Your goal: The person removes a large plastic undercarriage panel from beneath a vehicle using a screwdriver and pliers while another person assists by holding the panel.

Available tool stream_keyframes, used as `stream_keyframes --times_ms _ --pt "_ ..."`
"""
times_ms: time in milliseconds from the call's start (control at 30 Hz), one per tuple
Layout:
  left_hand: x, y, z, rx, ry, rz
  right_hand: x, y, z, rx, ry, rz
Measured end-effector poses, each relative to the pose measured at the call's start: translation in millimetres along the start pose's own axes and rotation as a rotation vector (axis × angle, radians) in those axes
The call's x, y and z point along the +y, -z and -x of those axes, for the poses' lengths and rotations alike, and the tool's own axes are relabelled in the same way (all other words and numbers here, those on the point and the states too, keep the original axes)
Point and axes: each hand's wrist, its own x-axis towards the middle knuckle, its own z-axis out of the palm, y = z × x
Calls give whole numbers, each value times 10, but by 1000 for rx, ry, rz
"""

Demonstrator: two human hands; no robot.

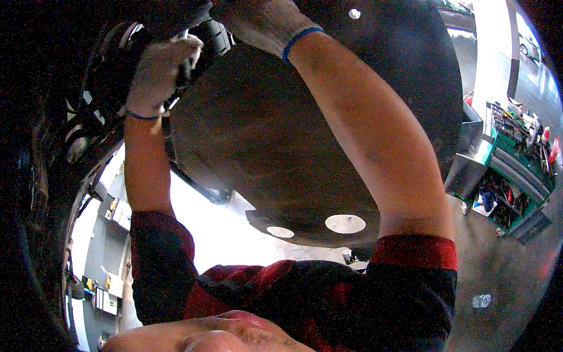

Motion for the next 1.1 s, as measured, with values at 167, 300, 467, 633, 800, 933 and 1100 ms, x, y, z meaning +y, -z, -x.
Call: stream_keyframes --times_ms 167,300,467,633,800,933,1100 --pt "-1 108 90 54 399 1399 -67 -4 -43 -72 -226 -48" --pt "-16 121 220 71 403 1663 -97 -57 -15 32 -36 -19" --pt "22 -33 319 51 386 1113 -28 -99 -38 10 -106 54" --pt "105 -517 177 139 371 -85 -21 -163 -56 46 34 30" --pt "90 -196 199 110 67 29 -133 -66 21 36 -32 117" --pt "119 68 324 208 424 1457 -168 -22 58 47 -118 91" --pt "266 -397 240 232 206 51 -154 -63 74 44 -34 -1"
